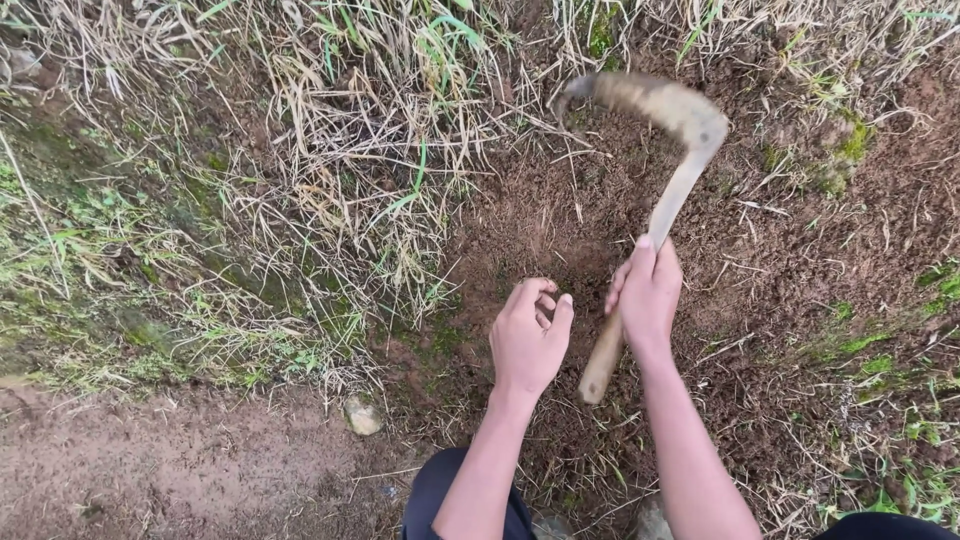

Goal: The person uses a hand hoe to loosen soil and remove weeds along a narrow strip of ground. They repeatedly strike the soil and pull away uprooted grass and debris by hand, clearing the area next to a plastic-covered bed with a small green plant.

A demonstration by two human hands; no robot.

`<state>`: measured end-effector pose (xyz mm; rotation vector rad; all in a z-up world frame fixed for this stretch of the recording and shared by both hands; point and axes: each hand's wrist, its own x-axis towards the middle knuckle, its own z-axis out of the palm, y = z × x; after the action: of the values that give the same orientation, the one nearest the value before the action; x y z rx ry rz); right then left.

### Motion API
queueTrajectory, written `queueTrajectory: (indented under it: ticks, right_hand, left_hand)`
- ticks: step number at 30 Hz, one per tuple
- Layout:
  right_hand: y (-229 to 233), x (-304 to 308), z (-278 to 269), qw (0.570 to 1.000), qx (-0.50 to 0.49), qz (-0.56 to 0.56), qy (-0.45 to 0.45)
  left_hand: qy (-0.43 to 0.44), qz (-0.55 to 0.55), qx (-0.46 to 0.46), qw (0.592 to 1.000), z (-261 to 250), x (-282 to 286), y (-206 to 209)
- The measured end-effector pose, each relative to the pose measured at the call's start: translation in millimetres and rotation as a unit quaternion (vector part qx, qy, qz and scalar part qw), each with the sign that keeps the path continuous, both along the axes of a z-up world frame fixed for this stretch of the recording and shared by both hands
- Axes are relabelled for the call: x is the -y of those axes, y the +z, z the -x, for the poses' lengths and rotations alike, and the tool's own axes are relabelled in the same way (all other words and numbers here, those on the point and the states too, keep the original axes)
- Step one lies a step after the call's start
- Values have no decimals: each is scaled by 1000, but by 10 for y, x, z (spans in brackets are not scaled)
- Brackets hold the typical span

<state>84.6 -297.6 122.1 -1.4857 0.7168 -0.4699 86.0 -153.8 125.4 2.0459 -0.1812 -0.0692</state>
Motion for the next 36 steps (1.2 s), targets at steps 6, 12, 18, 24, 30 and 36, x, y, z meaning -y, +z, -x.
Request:
queueTrajectory:
  ticks: [6,12,18,24,30,36]
  right_hand:
    - [-72,-37,-167,999,-7,-5,39]
    - [-177,-85,374,998,-56,27,34]
    - [57,52,-192,999,41,15,-15]
    - [-118,-164,-255,995,-45,42,80]
    - [124,-44,-270,999,8,41,33]
    - [-199,-174,-135,990,-66,28,119]
  left_hand:
    - [62,28,73,995,-43,65,-11]
    - [92,60,93,990,-114,72,-129]
    - [88,60,76,991,-94,95,-109]
    - [95,56,74,991,-98,84,-115]
    - [104,55,70,991,-137,121,-175]
    - [103,63,76,990,-168,163,-172]
